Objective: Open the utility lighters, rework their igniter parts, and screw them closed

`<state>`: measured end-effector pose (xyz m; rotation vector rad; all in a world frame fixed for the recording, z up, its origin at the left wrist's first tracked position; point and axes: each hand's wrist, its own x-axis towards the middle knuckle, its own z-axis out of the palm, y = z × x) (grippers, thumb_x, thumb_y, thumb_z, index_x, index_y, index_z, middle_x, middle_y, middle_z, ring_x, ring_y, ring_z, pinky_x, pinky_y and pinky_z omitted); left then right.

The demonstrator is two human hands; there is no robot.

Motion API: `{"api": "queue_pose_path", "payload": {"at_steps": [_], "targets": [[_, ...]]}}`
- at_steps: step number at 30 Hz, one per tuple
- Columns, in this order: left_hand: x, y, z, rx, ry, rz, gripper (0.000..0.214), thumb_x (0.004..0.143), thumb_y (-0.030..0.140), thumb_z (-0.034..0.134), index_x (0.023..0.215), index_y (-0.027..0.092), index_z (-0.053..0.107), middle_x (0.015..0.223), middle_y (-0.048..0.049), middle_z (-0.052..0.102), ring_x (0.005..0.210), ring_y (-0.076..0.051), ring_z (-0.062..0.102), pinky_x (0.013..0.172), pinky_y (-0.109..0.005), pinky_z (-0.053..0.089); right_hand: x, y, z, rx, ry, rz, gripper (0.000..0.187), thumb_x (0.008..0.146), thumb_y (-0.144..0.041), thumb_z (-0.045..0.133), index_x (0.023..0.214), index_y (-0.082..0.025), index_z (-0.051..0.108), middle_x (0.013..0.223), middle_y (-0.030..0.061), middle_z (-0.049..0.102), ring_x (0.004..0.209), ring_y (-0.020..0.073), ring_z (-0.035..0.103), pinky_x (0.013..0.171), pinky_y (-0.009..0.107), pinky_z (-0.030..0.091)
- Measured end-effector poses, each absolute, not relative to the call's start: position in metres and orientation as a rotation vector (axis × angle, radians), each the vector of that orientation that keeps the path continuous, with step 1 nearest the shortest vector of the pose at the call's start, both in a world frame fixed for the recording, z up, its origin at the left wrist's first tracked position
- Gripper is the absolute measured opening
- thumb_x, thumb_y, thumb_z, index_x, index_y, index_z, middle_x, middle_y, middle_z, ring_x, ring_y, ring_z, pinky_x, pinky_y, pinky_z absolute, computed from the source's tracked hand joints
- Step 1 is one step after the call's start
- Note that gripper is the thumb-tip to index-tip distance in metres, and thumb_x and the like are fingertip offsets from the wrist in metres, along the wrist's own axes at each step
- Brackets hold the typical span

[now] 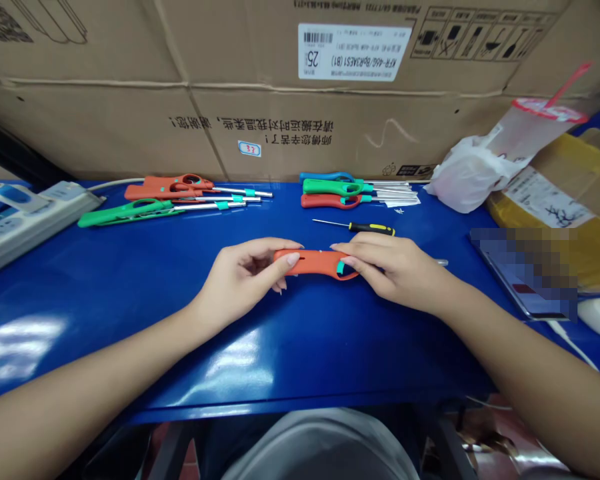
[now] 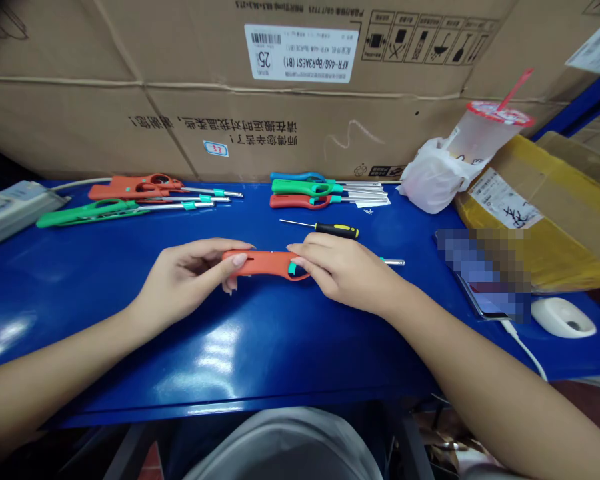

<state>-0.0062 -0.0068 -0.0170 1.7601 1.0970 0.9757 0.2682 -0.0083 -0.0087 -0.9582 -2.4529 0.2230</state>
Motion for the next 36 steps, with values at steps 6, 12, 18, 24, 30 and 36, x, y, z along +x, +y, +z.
{"api": "queue_pose_path", "payload": {"at_steps": [6,12,18,24,30,36], "targets": [[0.001,-0.002,-0.022,1.241,1.05,0.811,0.041,0.09,0.049,0.074,0.11,0.013,0.076,0.074,-0.0059,0.078,0.051,-0.013,0.066,0.051,-0.023,0.058,0.252,-0.019,-0.01,-1.085,-2.622,0.164,0.055,0.103,-0.049,0.055,0.147,-0.016,0.057,0.124,0.0143,0.068,0.096,0.0253,0.072,0.077,0.039,0.062],[-0.005,-0.005,-0.022,2.038,0.877,0.897,0.031,0.094,0.038,0.073,0.115,0.016,0.077,0.104,-0.0097,0.08,0.089,-0.02,0.077,0.081,-0.03,0.064,0.252,-0.021,-0.011,-1.01,-2.581,0.156,0.039,0.108,-0.04,0.045,0.128,-0.014,0.067,0.116,0.0123,0.074,0.099,0.0238,0.073,0.082,0.036,0.06],[-0.011,-0.01,-0.022,2.473,0.703,0.989,0.025,0.096,0.021,0.07,0.12,0.017,0.075,0.114,-0.0089,0.08,0.103,-0.018,0.076,0.098,-0.027,0.06,0.257,-0.021,-0.006,-0.878,-2.569,0.133,0.032,0.107,-0.036,0.05,0.121,-0.014,0.069,0.112,0.0111,0.078,0.096,0.0219,0.075,0.079,0.032,0.058],[-0.012,-0.01,-0.022,2.491,0.727,0.974,0.025,0.098,0.023,0.066,0.121,0.019,0.075,0.116,-0.009,0.08,0.104,-0.021,0.078,0.098,-0.03,0.062,0.255,-0.022,-0.006,-0.938,-2.569,0.136,0.034,0.106,-0.039,0.053,0.124,-0.016,0.071,0.117,0.0107,0.079,0.101,0.0223,0.076,0.085,0.033,0.06],[-0.018,-0.002,-0.021,2.571,0.687,0.981,0.024,0.098,0.022,0.065,0.12,0.018,0.074,0.115,-0.0092,0.08,0.102,-0.019,0.078,0.097,-0.028,0.062,0.269,-0.012,-0.009,-0.969,-2.627,0.15,0.037,0.106,-0.034,0.053,0.129,-0.012,0.07,0.122,0.0141,0.078,0.105,0.026,0.077,0.09,0.038,0.062],[-0.022,0.003,-0.02,2.585,0.734,0.97,0.024,0.097,0.024,0.066,0.119,0.017,0.075,0.114,-0.0093,0.081,0.102,-0.019,0.078,0.096,-0.027,0.061,0.28,-0.004,-0.002,-1.038,-2.679,0.244,0.028,0.103,-0.026,0.056,0.122,-0.016,0.073,0.116,0.0115,0.079,0.103,0.0257,0.076,0.092,0.039,0.06]]}}
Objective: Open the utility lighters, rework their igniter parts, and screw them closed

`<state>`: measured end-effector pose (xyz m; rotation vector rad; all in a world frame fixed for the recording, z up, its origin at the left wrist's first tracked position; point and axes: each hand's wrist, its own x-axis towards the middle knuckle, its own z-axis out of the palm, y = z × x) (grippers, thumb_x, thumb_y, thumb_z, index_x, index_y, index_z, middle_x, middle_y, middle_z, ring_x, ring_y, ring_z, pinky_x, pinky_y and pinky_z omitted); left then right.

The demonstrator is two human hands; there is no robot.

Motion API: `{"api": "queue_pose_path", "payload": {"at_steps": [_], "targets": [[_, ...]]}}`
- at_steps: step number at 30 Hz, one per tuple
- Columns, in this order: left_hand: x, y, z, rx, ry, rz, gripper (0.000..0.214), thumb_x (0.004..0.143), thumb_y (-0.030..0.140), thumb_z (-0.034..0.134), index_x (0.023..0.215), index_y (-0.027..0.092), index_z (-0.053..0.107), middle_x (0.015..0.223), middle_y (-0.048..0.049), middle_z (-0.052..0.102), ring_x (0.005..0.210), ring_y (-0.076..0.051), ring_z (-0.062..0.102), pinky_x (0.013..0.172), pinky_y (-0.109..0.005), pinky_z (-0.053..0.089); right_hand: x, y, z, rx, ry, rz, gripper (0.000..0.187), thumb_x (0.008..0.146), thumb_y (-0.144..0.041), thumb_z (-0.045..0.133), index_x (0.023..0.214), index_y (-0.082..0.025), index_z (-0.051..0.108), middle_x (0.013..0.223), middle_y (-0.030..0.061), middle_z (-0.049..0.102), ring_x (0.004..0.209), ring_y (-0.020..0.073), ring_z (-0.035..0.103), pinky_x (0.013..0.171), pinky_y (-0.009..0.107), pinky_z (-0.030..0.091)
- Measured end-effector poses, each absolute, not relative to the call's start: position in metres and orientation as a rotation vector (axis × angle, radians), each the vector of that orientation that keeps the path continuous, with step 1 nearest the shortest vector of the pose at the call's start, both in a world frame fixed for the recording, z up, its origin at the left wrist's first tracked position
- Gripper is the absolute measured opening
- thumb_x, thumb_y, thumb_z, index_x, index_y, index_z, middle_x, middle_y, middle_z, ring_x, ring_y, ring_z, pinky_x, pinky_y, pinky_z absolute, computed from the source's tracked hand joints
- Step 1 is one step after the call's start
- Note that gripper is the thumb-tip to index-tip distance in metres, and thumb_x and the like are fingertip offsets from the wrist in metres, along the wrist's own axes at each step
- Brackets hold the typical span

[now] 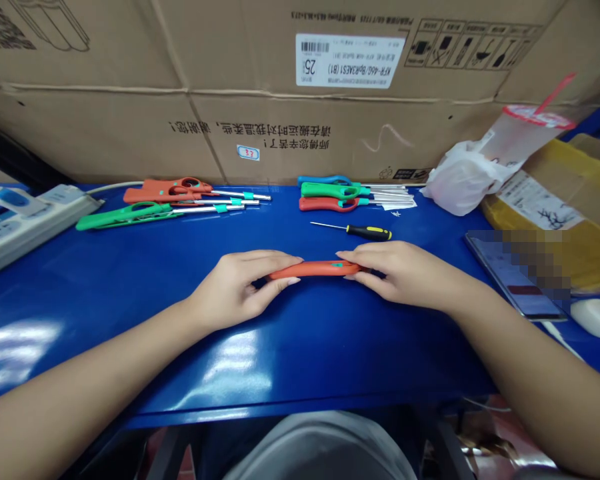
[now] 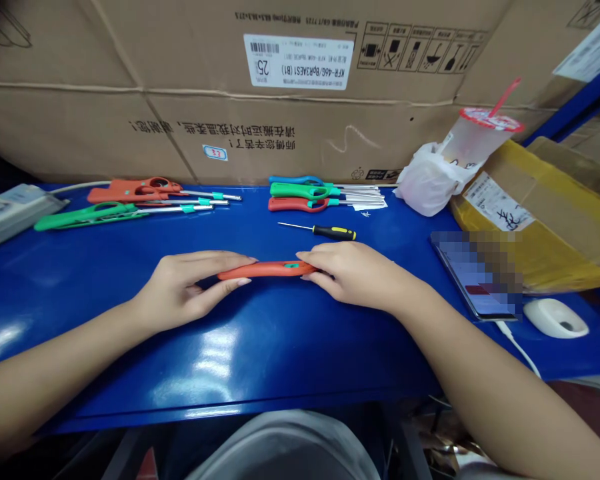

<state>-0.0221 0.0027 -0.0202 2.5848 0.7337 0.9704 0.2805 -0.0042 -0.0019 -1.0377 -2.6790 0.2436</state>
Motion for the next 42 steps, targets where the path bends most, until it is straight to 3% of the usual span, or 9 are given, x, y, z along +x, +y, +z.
{"api": "queue_pose_path", "payload": {"at_steps": [6,14,21,27,32,37,42], "targets": [[-0.022,0.001,-0.019,2.538,0.793,0.943,0.024,0.098,0.029,0.065,0.117,0.02,0.076,0.114,-0.0071,0.081,0.1,-0.02,0.078,0.095,-0.028,0.062,0.28,-0.007,0.004,-1.1,-2.685,0.253,0.024,0.102,-0.023,0.053,0.103,-0.017,0.076,0.095,0.0093,0.079,0.081,0.022,0.074,0.076,0.033,0.055],[-0.02,0.004,-0.019,2.496,0.829,1.009,0.021,0.095,0.028,0.07,0.111,0.017,0.077,0.109,-0.0077,0.082,0.097,-0.02,0.079,0.092,-0.027,0.061,0.284,-0.002,0.005,-1.165,-2.694,0.259,0.025,0.102,-0.03,0.056,0.115,-0.019,0.075,0.109,0.0097,0.079,0.098,0.0249,0.074,0.085,0.036,0.053],[-0.018,0.004,-0.02,2.39,0.869,0.968,0.019,0.095,0.028,0.068,0.108,0.019,0.077,0.105,-0.0065,0.082,0.093,-0.019,0.078,0.087,-0.027,0.06,0.284,-0.004,0.008,-1.19,-2.769,0.093,0.026,0.102,-0.028,0.054,0.094,-0.018,0.076,0.085,0.0073,0.076,0.081,0.023,0.067,0.074,0.034,0.046],[-0.015,0.004,-0.026,2.474,0.759,0.958,0.022,0.095,0.023,0.07,0.114,0.013,0.074,0.105,-0.0082,0.08,0.092,-0.016,0.076,0.087,-0.022,0.057,0.284,-0.003,0.004,-1.166,-2.705,0.209,0.023,0.101,-0.03,0.055,0.097,-0.017,0.073,0.09,0.0076,0.074,0.082,0.0218,0.067,0.075,0.033,0.047],[-0.015,0.001,-0.026,2.398,0.663,0.925,0.023,0.096,0.02,0.07,0.118,0.012,0.075,0.108,-0.0081,0.08,0.095,-0.015,0.075,0.09,-0.021,0.056,0.278,-0.004,0.0,-1.043,-2.705,0.438,0.029,0.105,-0.035,0.05,0.112,-0.017,0.072,0.102,0.008,0.074,0.092,0.0216,0.068,0.079,0.032,0.048],[-0.012,-0.004,-0.023,2.277,0.705,0.857,0.02,0.097,0.023,0.07,0.113,0.015,0.078,0.106,-0.0056,0.081,0.09,-0.014,0.074,0.082,-0.021,0.056,0.272,-0.009,0.0,-1.093,-2.692,0.525,0.03,0.106,-0.035,0.048,0.096,-0.017,0.071,0.087,0.0054,0.071,0.078,0.0194,0.065,0.072,0.031,0.043],[-0.009,-0.002,-0.027,2.169,0.883,0.927,0.026,0.089,0.032,0.079,0.111,0.017,0.08,0.101,-0.0046,0.082,0.083,-0.015,0.075,0.078,-0.021,0.057,0.276,-0.007,0.004,-1.274,-2.681,0.418,0.031,0.107,-0.036,0.045,0.092,-0.019,0.065,0.087,0.0062,0.07,0.075,0.0196,0.063,0.068,0.031,0.039]]}}
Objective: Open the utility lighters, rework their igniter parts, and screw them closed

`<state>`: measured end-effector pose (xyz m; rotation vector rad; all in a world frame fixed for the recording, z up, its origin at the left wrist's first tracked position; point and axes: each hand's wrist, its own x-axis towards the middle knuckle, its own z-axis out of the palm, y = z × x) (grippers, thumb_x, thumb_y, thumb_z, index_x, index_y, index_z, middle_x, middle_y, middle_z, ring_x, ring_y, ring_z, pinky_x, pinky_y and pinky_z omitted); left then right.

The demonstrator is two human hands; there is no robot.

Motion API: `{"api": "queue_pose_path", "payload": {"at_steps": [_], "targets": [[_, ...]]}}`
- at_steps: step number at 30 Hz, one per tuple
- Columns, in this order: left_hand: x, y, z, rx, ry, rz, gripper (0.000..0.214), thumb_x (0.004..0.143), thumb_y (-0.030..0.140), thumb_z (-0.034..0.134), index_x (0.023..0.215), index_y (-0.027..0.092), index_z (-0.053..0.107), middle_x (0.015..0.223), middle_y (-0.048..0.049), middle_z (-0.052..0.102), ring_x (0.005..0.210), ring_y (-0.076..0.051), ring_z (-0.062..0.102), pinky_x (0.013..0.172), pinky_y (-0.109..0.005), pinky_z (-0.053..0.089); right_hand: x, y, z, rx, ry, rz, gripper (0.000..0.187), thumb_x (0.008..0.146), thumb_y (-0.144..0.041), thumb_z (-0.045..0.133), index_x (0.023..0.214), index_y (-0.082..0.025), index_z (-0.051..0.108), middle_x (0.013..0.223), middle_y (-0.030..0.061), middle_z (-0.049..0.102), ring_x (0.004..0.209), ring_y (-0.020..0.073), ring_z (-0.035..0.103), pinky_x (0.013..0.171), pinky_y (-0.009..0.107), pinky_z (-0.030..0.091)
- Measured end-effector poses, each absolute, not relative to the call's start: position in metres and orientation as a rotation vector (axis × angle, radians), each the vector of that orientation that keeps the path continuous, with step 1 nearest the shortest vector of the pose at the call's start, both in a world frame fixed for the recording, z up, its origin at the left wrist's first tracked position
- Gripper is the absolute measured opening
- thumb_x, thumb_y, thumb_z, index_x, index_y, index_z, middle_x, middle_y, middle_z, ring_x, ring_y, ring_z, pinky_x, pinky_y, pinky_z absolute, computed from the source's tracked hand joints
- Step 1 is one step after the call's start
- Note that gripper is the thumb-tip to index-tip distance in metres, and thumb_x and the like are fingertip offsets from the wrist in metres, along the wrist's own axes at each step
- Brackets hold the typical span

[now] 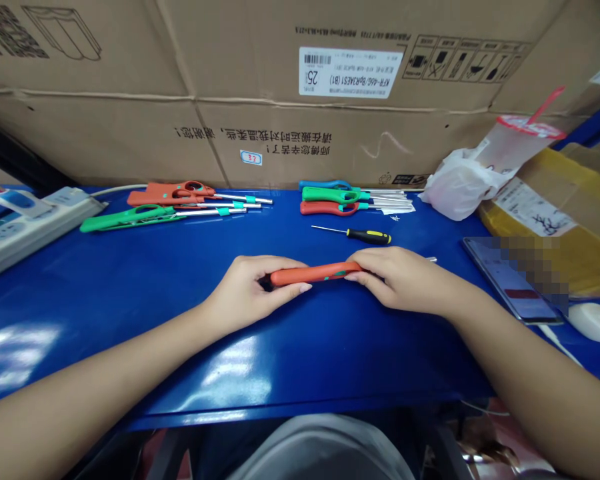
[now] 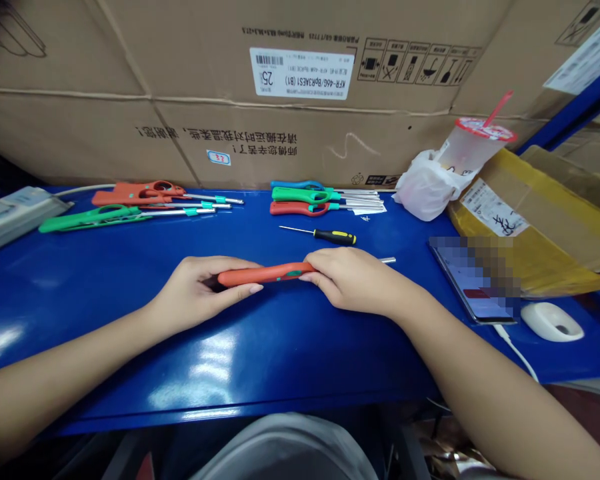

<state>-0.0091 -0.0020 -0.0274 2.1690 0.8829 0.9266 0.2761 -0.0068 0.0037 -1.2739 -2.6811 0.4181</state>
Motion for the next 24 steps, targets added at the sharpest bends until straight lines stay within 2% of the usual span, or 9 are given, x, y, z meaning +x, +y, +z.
{"api": "queue_pose_path", "payload": {"at_steps": [4,8,11,13,15,18,21,24], "targets": [[-0.011,0.004,-0.029,2.037,0.939,0.922,0.03,0.094,0.037,0.072,0.111,0.013,0.08,0.088,-0.0051,0.08,0.062,-0.011,0.067,0.058,-0.019,0.053,0.282,-0.001,0.005,-1.428,-2.677,0.404,0.028,0.105,-0.035,0.045,0.097,-0.019,0.066,0.092,0.0071,0.071,0.078,0.0218,0.064,0.069,0.032,0.039],[-0.013,0.007,-0.026,2.031,0.874,0.917,0.025,0.098,0.031,0.066,0.104,0.011,0.081,0.081,-0.0044,0.076,0.059,-0.009,0.067,0.058,-0.016,0.055,0.283,0.0,0.006,-1.436,-2.679,0.477,0.032,0.106,-0.039,0.043,0.097,-0.019,0.066,0.092,0.0073,0.071,0.078,0.0215,0.063,0.07,0.033,0.042],[-0.014,0.006,-0.024,2.051,0.862,0.944,0.023,0.098,0.029,0.066,0.104,0.012,0.081,0.084,-0.0052,0.078,0.058,-0.009,0.067,0.057,-0.016,0.055,0.279,-0.003,0.006,-1.354,-2.663,0.529,0.028,0.106,-0.038,0.045,0.101,-0.02,0.066,0.094,0.0055,0.072,0.078,0.0197,0.064,0.07,0.031,0.044],[-0.014,0.004,-0.024,2.139,0.84,0.987,0.02,0.098,0.026,0.066,0.101,0.013,0.081,0.088,-0.0062,0.08,0.064,-0.01,0.07,0.062,-0.016,0.057,0.275,-0.006,0.004,-1.256,-2.637,0.513,0.025,0.105,-0.039,0.05,0.112,-0.022,0.067,0.103,0.0047,0.074,0.086,0.0195,0.067,0.074,0.031,0.047],[-0.014,0.002,-0.025,2.275,0.776,1.034,0.017,0.098,0.022,0.067,0.101,0.013,0.081,0.097,-0.0078,0.082,0.079,-0.013,0.076,0.077,-0.018,0.059,0.27,-0.008,-0.001,-1.176,-2.617,0.466,0.03,0.104,-0.043,0.055,0.121,-0.021,0.066,0.112,0.0056,0.075,0.096,0.0211,0.07,0.08,0.032,0.05],[-0.013,-0.002,-0.026,2.406,0.666,1.072,0.018,0.095,0.018,0.07,0.109,0.012,0.08,0.107,-0.0102,0.081,0.098,-0.017,0.077,0.094,-0.021,0.058,0.263,-0.011,-0.008,-1.1,-2.636,0.386,0.036,0.105,-0.045,0.052,0.122,-0.018,0.068,0.113,0.0084,0.076,0.101,0.0239,0.072,0.084,0.034,0.052],[-0.011,-0.005,-0.025,2.328,0.704,1.054,0.021,0.093,0.02,0.072,0.11,0.012,0.079,0.102,-0.0109,0.081,0.087,-0.016,0.076,0.082,-0.021,0.061,0.26,-0.013,-0.012,-1.024,-2.664,0.318,0.035,0.108,-0.04,0.045,0.114,-0.017,0.07,0.104,0.0084,0.077,0.092,0.0232,0.073,0.079,0.035,0.054],[-0.007,-0.006,-0.021,1.961,0.815,0.877,0.032,0.092,0.035,0.073,0.114,0.012,0.078,0.094,-0.0104,0.08,0.073,-0.015,0.074,0.066,-0.022,0.061,0.258,-0.014,-0.012,-0.942,-2.639,0.153,0.034,0.108,-0.038,0.046,0.113,-0.014,0.07,0.102,0.0105,0.077,0.09,0.0241,0.073,0.077,0.035,0.055]]}}
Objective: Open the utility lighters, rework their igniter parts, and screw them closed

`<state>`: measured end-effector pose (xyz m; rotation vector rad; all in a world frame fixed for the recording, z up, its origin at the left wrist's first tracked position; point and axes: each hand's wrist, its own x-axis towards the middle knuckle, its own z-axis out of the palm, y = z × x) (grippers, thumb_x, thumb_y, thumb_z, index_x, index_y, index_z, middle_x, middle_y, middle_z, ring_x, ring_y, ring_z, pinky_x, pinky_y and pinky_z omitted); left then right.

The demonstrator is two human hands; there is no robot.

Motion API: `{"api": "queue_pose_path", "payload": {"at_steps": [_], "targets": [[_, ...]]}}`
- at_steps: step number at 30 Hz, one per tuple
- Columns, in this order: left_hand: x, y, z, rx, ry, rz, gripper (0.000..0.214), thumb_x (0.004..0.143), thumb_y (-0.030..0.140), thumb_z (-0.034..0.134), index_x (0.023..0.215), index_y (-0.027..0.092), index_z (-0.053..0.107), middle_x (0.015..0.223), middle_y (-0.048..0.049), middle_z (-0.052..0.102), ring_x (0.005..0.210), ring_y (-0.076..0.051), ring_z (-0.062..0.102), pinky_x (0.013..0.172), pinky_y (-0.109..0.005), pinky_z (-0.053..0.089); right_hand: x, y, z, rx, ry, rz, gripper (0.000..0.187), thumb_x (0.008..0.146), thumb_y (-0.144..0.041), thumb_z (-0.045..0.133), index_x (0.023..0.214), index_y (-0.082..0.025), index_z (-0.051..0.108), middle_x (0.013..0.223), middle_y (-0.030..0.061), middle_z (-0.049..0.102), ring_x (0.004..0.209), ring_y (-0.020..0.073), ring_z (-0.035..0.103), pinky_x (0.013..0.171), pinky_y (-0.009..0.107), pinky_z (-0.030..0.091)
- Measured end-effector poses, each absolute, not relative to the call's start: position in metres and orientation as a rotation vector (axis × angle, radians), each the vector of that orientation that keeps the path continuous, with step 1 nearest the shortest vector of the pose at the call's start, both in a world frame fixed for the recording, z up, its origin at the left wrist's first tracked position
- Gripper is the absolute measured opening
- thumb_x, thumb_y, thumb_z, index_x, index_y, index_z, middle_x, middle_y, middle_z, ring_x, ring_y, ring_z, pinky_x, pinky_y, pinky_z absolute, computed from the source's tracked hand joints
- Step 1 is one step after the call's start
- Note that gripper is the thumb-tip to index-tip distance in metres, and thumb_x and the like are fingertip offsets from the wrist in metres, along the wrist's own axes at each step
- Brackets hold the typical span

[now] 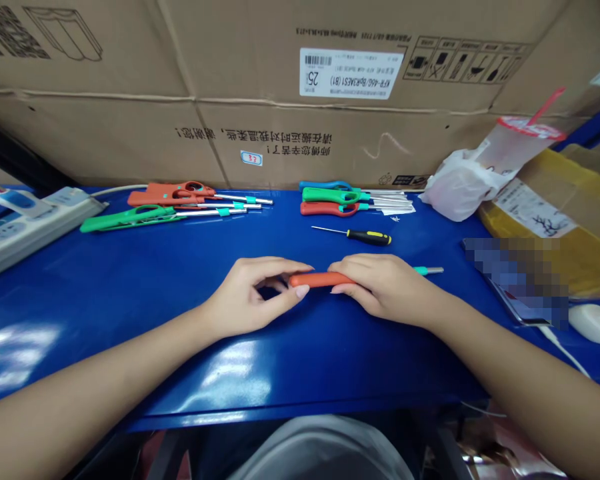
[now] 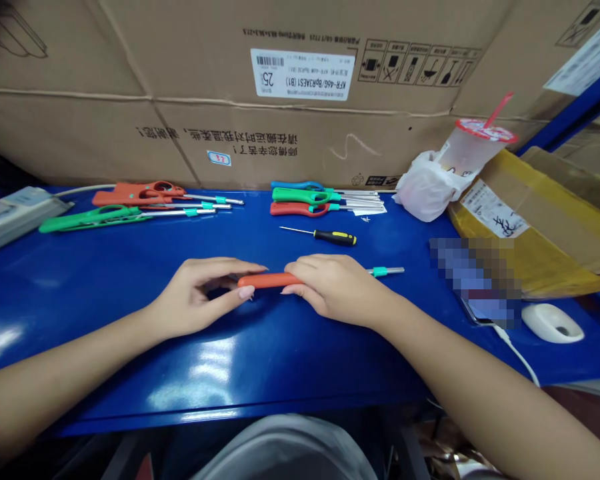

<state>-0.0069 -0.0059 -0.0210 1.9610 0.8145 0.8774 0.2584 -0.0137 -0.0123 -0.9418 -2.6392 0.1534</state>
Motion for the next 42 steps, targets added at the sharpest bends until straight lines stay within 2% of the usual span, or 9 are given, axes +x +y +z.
{"api": "queue_pose_path", "payload": {"at_steps": [4,7,10,14,20,24,29,36,42], "targets": [[0.0,-0.005,-0.014,1.261,0.837,0.55,0.053,0.091,0.062,0.068,0.098,0.01,0.077,0.082,-0.0105,0.077,0.064,-0.016,0.073,0.061,-0.025,0.063,0.258,-0.014,-0.008,-0.864,-2.634,-0.118,0.035,0.108,-0.035,0.046,0.117,-0.01,0.068,0.101,0.0141,0.076,0.088,0.0261,0.071,0.076,0.037,0.055],[0.002,-0.004,-0.012,1.09,0.857,0.535,0.041,0.081,0.048,0.085,0.101,0.013,0.077,0.084,-0.0074,0.078,0.067,-0.013,0.072,0.063,-0.021,0.061,0.258,-0.015,-0.005,-0.885,-2.654,-0.172,0.037,0.107,-0.037,0.047,0.121,-0.009,0.066,0.109,0.0171,0.074,0.094,0.0285,0.07,0.079,0.04,0.054],[0.001,-0.004,-0.015,1.199,0.845,0.561,0.039,0.076,0.033,0.09,0.108,0.015,0.076,0.082,-0.0038,0.078,0.069,-0.012,0.071,0.069,-0.022,0.061,0.257,-0.017,-0.002,-0.964,-2.684,0.043,0.035,0.104,-0.043,0.052,0.117,-0.014,0.066,0.109,0.0134,0.072,0.095,0.0262,0.068,0.078,0.038,0.051],[-0.001,-0.007,-0.021,1.476,0.825,0.579,0.028,0.083,0.029,0.083,0.106,0.014,0.076,0.087,-0.0061,0.079,0.074,-0.015,0.071,0.073,-0.027,0.059,0.255,-0.021,0.001,-1.099,-2.681,0.349,0.031,0.108,-0.04,0.044,0.098,-0.019,0.064,0.095,0.0047,0.069,0.082,0.018,0.063,0.072,0.032,0.043],[-0.002,-0.017,-0.019,1.921,0.849,0.711,0.022,0.093,0.026,0.07,0.111,0.016,0.075,0.101,-0.0073,0.078,0.085,-0.016,0.072,0.073,-0.025,0.058,0.254,-0.022,-0.001,-1.096,-2.654,0.333,0.024,0.105,-0.038,0.051,0.093,-0.02,0.059,0.087,0.002,0.064,0.072,0.0163,0.055,0.066,0.03,0.036],[-0.005,-0.019,-0.016,2.301,0.805,0.738,0.022,0.096,0.022,0.067,0.116,0.017,0.075,0.099,-0.005,0.075,0.083,-0.013,0.069,0.075,-0.023,0.055,0.255,-0.02,-0.001,-1.006,-2.693,0.267,0.026,0.106,-0.04,0.051,0.092,-0.019,0.059,0.09,0.0039,0.065,0.073,0.0172,0.055,0.068,0.03,0.038],[-0.008,-0.018,-0.016,2.427,0.709,0.782,0.024,0.101,0.02,0.062,0.121,0.015,0.073,0.099,-0.0066,0.074,0.087,-0.014,0.068,0.081,-0.023,0.054,0.257,-0.018,-0.002,-0.935,-2.679,0.419,0.02,0.105,-0.038,0.054,0.101,-0.02,0.062,0.099,0.0043,0.067,0.082,0.0168,0.061,0.073,0.029,0.044],[-0.009,-0.019,-0.017,2.513,0.698,0.83,0.025,0.103,0.021,0.057,0.122,0.014,0.072,0.093,-0.0076,0.072,0.08,-0.016,0.065,0.075,-0.027,0.054,0.25,-0.022,-0.003,-0.925,-2.634,0.196,0.024,0.106,-0.035,0.05,0.094,-0.019,0.063,0.095,0.0056,0.068,0.08,0.0184,0.06,0.072,0.032,0.044],[-0.014,-0.011,-0.015,2.491,0.807,0.771,0.026,0.104,0.026,0.056,0.121,0.015,0.072,0.101,-0.0081,0.074,0.087,-0.017,0.068,0.081,-0.028,0.055,0.265,-0.01,-0.001,-1.003,-2.61,0.416,0.019,0.105,-0.03,0.053,0.114,-0.021,0.068,0.112,0.0078,0.072,0.103,0.0211,0.066,0.089,0.034,0.05]]}}
